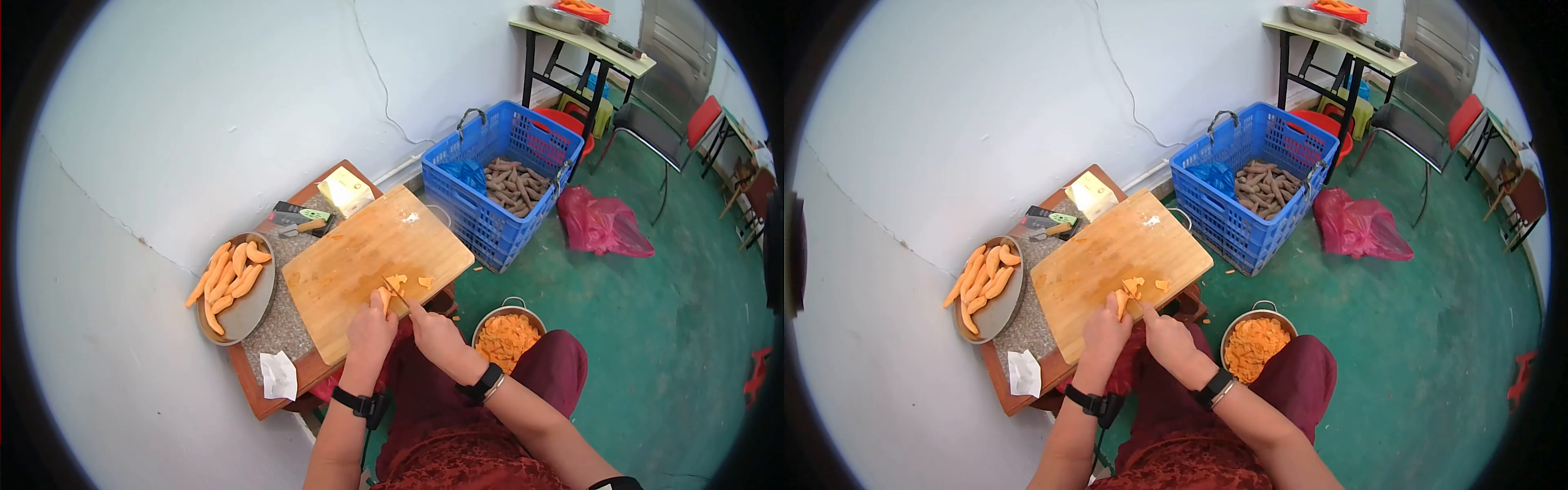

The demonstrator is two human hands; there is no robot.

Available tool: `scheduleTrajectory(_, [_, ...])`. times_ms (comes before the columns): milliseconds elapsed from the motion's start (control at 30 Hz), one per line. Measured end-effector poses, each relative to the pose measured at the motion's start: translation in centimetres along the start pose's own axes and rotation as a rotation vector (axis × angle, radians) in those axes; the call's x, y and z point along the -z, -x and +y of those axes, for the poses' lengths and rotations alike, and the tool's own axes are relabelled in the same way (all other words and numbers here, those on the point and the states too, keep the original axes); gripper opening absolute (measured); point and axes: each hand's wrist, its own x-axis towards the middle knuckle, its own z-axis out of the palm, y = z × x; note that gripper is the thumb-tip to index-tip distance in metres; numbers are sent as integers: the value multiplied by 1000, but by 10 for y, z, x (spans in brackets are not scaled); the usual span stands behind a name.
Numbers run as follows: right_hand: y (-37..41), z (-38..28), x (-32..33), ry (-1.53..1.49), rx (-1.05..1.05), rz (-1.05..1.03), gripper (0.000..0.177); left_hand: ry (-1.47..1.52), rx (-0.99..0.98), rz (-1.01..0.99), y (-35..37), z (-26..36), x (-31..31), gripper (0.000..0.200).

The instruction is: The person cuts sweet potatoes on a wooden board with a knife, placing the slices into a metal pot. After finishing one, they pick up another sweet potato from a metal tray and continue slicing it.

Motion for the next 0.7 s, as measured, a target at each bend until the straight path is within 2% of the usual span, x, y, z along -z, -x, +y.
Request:
scheduleTrajectory(100, [1,0,0,-88,-29,8,34,7,7,15,0,2,1,46])
scheduleTrajectory(200, [3,-6,9,-41,-53,-20,35,7,2,19,0,0,-2,46])
scheduleTrajectory(400, [4,-10,9,254,-33,-129,46,-14,-2,11,2,3,1,50])
scheduleTrajectory(500, [4,-12,7,301,-19,-157,46,-28,0,24,3,1,-4,50])
scheduleTrajectory(700, [-16,-10,-13,243,-8,-112,44,-20,-16,15,3,3,3,49])
